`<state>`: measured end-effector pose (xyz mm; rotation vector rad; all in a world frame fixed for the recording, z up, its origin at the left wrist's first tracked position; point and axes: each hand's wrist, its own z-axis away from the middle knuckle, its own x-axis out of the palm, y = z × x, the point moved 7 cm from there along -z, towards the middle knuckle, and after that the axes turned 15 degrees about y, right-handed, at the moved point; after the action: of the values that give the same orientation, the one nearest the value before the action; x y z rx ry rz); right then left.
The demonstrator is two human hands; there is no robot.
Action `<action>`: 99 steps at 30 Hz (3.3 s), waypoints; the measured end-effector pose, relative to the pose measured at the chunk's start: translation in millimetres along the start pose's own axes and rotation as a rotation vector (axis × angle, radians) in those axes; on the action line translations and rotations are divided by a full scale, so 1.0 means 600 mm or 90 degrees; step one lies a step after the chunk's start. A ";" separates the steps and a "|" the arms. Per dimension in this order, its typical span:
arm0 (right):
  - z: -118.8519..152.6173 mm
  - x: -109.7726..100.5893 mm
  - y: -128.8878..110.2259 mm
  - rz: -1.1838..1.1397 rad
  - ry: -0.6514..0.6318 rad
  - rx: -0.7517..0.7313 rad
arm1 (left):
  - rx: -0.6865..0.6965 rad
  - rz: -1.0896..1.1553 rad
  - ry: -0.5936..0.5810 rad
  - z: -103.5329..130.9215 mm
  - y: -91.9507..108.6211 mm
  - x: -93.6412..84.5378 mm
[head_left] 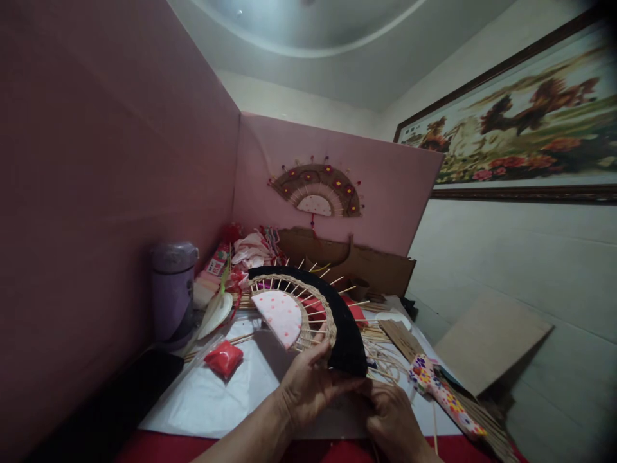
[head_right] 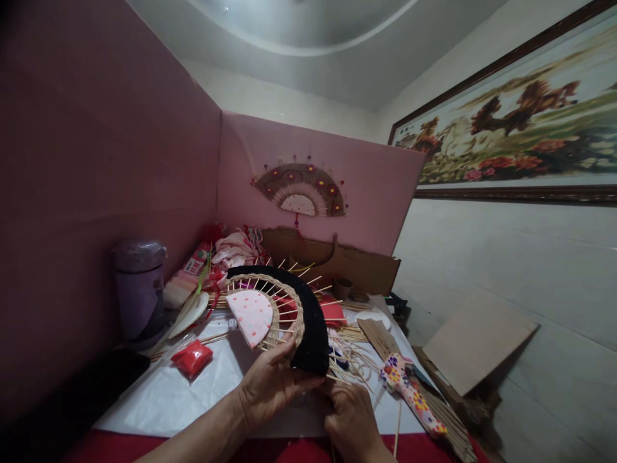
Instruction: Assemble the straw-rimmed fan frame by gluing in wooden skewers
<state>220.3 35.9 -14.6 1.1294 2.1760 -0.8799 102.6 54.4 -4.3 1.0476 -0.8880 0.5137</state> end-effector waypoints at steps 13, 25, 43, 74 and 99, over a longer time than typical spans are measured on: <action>-0.026 -0.051 -0.014 -0.281 0.149 0.076 | 0.032 -0.049 0.022 0.000 0.006 0.003; -0.023 -0.017 -0.016 -0.763 -0.061 0.348 | 0.043 -0.053 0.024 -0.001 0.009 0.001; -0.028 -0.020 -0.035 -0.810 -0.058 0.411 | 0.049 -0.050 0.021 0.006 0.013 0.009; -0.017 0.001 -0.003 -0.767 -0.081 0.474 | 0.049 -0.062 0.052 0.000 0.013 0.002; -0.018 0.002 -0.001 -0.761 -0.075 0.462 | 0.059 -0.071 0.049 0.004 0.016 0.007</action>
<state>217.4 44.1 -8.4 -0.1730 2.3795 -2.2613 97.0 56.2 4.3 1.1469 -0.7391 0.5018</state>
